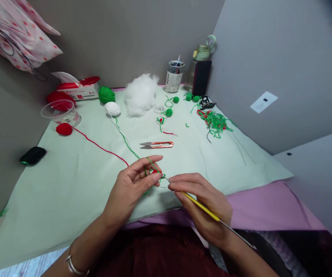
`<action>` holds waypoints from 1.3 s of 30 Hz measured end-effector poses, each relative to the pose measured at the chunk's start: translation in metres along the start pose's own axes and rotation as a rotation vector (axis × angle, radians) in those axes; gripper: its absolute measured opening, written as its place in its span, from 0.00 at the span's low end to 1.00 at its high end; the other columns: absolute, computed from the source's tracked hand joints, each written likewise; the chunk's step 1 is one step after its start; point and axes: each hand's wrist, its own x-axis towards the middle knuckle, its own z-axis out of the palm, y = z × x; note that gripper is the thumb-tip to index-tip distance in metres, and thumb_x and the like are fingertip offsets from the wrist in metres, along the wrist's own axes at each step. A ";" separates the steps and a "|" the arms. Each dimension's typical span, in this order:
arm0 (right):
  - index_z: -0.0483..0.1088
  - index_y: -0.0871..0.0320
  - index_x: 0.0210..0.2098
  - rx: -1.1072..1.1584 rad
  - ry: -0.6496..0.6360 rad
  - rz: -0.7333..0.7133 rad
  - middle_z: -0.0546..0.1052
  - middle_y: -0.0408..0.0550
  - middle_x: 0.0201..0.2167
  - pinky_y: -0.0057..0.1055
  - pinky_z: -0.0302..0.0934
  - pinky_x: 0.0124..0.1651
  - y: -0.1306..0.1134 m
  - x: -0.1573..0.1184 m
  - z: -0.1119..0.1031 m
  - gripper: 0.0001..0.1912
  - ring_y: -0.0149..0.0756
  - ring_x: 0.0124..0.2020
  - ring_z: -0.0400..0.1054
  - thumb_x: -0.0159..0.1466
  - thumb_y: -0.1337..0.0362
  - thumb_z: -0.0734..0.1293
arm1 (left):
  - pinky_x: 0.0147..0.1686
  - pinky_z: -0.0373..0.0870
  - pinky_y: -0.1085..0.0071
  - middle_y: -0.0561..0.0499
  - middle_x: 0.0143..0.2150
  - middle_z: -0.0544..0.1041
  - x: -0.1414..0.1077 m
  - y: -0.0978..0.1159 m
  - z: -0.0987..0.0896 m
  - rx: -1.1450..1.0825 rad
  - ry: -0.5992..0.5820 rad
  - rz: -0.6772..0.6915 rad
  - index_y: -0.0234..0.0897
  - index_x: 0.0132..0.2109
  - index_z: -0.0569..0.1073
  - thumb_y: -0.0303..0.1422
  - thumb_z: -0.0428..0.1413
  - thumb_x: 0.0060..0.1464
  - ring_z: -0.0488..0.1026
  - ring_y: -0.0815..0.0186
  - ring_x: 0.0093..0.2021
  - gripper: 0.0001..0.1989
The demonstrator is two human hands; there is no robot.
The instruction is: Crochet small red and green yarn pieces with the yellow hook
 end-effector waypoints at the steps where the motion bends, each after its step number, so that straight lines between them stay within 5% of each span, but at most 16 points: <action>1: 0.79 0.53 0.51 -0.004 -0.002 -0.003 0.85 0.49 0.44 0.29 0.80 0.46 0.000 0.000 0.000 0.16 0.35 0.43 0.82 0.69 0.76 0.68 | 0.36 0.73 0.77 0.54 0.37 0.80 0.000 0.000 0.001 0.010 0.014 0.007 0.49 0.53 0.86 0.34 0.69 0.60 0.76 0.72 0.33 0.14; 13: 0.81 0.53 0.47 0.047 0.053 0.106 0.85 0.47 0.41 0.28 0.79 0.46 -0.003 -0.001 0.003 0.12 0.34 0.42 0.82 0.70 0.74 0.69 | 0.37 0.70 0.73 0.54 0.35 0.78 -0.002 0.000 0.010 0.216 0.129 0.116 0.44 0.51 0.85 0.27 0.64 0.59 0.72 0.69 0.34 0.15; 25: 0.84 0.54 0.40 0.663 0.160 0.554 0.85 0.46 0.32 0.31 0.78 0.37 0.015 -0.002 0.012 0.04 0.34 0.30 0.80 0.68 0.62 0.74 | 0.41 0.72 0.71 0.53 0.35 0.77 -0.003 -0.003 0.009 0.244 0.115 0.164 0.45 0.48 0.87 0.26 0.65 0.57 0.74 0.67 0.35 0.14; 30: 0.84 0.55 0.37 0.888 0.168 0.670 0.84 0.46 0.29 0.28 0.76 0.33 0.013 0.004 0.013 0.06 0.31 0.26 0.77 0.65 0.60 0.77 | 0.43 0.73 0.72 0.52 0.37 0.80 -0.001 -0.011 0.005 0.154 0.082 0.060 0.45 0.50 0.87 0.30 0.67 0.58 0.76 0.67 0.39 0.13; 34: 0.84 0.54 0.38 0.922 0.153 0.605 0.84 0.45 0.31 0.28 0.76 0.33 0.006 0.006 0.014 0.05 0.31 0.27 0.78 0.66 0.60 0.76 | 0.45 0.75 0.70 0.50 0.39 0.83 0.001 -0.019 0.005 0.031 0.049 -0.077 0.43 0.51 0.86 0.34 0.70 0.57 0.79 0.65 0.41 0.15; 39: 0.84 0.51 0.42 0.693 0.230 0.408 0.83 0.44 0.34 0.28 0.74 0.38 0.007 0.004 0.011 0.05 0.30 0.32 0.78 0.69 0.64 0.73 | 0.43 0.76 0.72 0.52 0.38 0.83 -0.001 -0.018 0.005 -0.068 0.046 -0.074 0.46 0.51 0.86 0.34 0.71 0.55 0.79 0.68 0.37 0.16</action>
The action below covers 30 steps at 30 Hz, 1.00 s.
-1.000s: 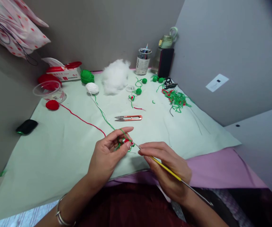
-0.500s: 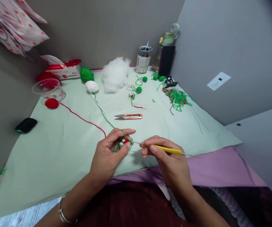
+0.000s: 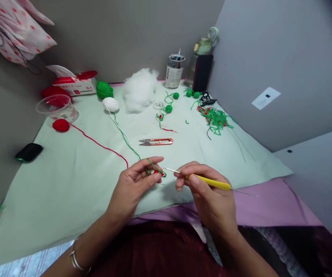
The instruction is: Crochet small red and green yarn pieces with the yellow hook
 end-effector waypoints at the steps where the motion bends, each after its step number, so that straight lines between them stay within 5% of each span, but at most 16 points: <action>1: 0.84 0.51 0.42 -0.051 0.001 -0.028 0.83 0.44 0.36 0.28 0.74 0.39 0.000 -0.001 -0.001 0.06 0.30 0.33 0.78 0.70 0.64 0.72 | 0.42 0.76 0.74 0.53 0.38 0.82 -0.001 0.001 0.000 -0.006 0.000 0.011 0.48 0.51 0.86 0.34 0.71 0.55 0.78 0.69 0.36 0.16; 9: 0.83 0.51 0.43 -0.309 -0.048 -0.090 0.82 0.44 0.36 0.29 0.74 0.40 -0.006 -0.008 -0.002 0.07 0.32 0.37 0.78 0.71 0.67 0.70 | 0.40 0.72 0.81 0.56 0.38 0.82 -0.004 0.006 -0.001 0.057 0.029 0.093 0.51 0.49 0.87 0.34 0.71 0.57 0.76 0.73 0.37 0.13; 23: 0.80 0.52 0.44 -0.449 -0.103 -0.166 0.81 0.42 0.37 0.27 0.72 0.43 -0.007 -0.009 -0.002 0.08 0.30 0.40 0.77 0.72 0.70 0.69 | 0.41 0.74 0.78 0.54 0.37 0.81 -0.008 0.011 0.002 0.189 0.079 0.153 0.48 0.46 0.87 0.32 0.70 0.56 0.77 0.70 0.38 0.11; 30: 0.78 0.56 0.46 -0.685 -0.170 -0.343 0.82 0.45 0.40 0.25 0.74 0.47 -0.015 -0.008 0.002 0.10 0.30 0.43 0.78 0.71 0.74 0.67 | 0.43 0.73 0.81 0.55 0.38 0.81 -0.009 0.010 0.003 0.209 0.096 0.202 0.50 0.45 0.88 0.29 0.69 0.57 0.78 0.72 0.39 0.11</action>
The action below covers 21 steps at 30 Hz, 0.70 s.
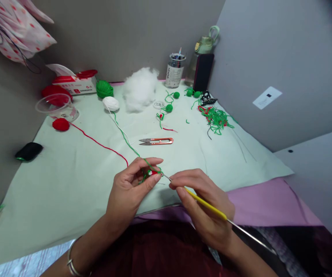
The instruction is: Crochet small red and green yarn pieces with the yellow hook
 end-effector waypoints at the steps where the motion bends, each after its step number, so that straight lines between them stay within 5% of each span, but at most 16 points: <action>1: 0.77 0.57 0.46 -0.030 -0.004 -0.023 0.83 0.45 0.40 0.25 0.75 0.47 -0.001 0.001 0.000 0.10 0.30 0.43 0.79 0.71 0.74 0.67 | 0.43 0.73 0.82 0.55 0.39 0.82 0.000 0.000 0.001 0.000 0.005 0.008 0.49 0.45 0.88 0.29 0.69 0.57 0.78 0.72 0.39 0.10; 8: 0.77 0.54 0.51 -0.270 0.077 -0.174 0.83 0.49 0.45 0.29 0.79 0.46 0.010 -0.005 0.011 0.13 0.34 0.45 0.81 0.71 0.74 0.66 | 0.40 0.76 0.81 0.57 0.33 0.81 0.003 0.002 0.007 -0.200 -0.054 -0.124 0.50 0.50 0.87 0.30 0.72 0.54 0.78 0.73 0.35 0.16; 15: 0.76 0.53 0.58 -0.402 0.130 -0.363 0.84 0.53 0.53 0.39 0.79 0.51 0.028 -0.013 0.020 0.19 0.41 0.53 0.79 0.71 0.75 0.67 | 0.43 0.77 0.78 0.53 0.39 0.85 0.002 0.000 0.004 -0.288 -0.149 -0.197 0.50 0.54 0.86 0.33 0.72 0.56 0.80 0.71 0.38 0.18; 21: 0.75 0.58 0.61 -0.347 0.173 -0.431 0.84 0.57 0.54 0.41 0.79 0.51 0.032 -0.020 0.023 0.22 0.43 0.55 0.78 0.70 0.78 0.66 | 0.38 0.76 0.81 0.58 0.32 0.83 0.003 0.006 0.009 -0.214 0.005 -0.107 0.48 0.53 0.86 0.25 0.74 0.48 0.78 0.73 0.33 0.25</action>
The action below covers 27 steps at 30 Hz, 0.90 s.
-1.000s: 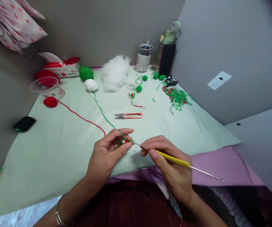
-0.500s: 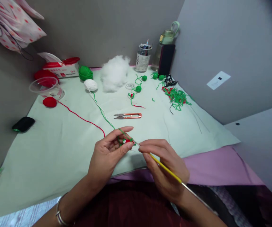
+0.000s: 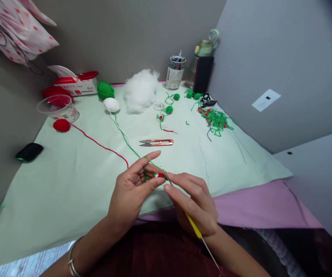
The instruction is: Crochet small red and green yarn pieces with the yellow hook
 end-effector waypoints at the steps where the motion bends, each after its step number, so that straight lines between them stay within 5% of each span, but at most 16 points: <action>1: 0.74 0.59 0.61 0.015 -0.003 -0.005 0.84 0.58 0.53 0.41 0.80 0.51 0.000 0.001 0.000 0.22 0.43 0.55 0.79 0.70 0.77 0.66 | 0.38 0.76 0.81 0.58 0.32 0.84 0.000 0.001 0.002 0.016 0.018 0.028 0.48 0.53 0.86 0.23 0.74 0.47 0.79 0.73 0.33 0.26; 14: 0.72 0.64 0.56 0.137 -0.021 -0.018 0.83 0.67 0.50 0.41 0.81 0.52 -0.007 0.004 0.002 0.16 0.45 0.59 0.78 0.71 0.73 0.61 | 0.41 0.79 0.84 0.61 0.36 0.86 -0.008 -0.002 0.005 0.060 0.091 0.264 0.52 0.51 0.85 0.18 0.68 0.54 0.84 0.74 0.38 0.24; 27: 0.71 0.60 0.53 0.193 -0.079 0.090 0.83 0.63 0.49 0.38 0.80 0.51 -0.012 0.016 -0.008 0.15 0.42 0.53 0.81 0.69 0.74 0.61 | 0.50 0.79 0.71 0.57 0.38 0.86 -0.013 -0.014 -0.001 0.229 0.128 0.371 0.53 0.53 0.84 0.23 0.69 0.57 0.83 0.67 0.41 0.21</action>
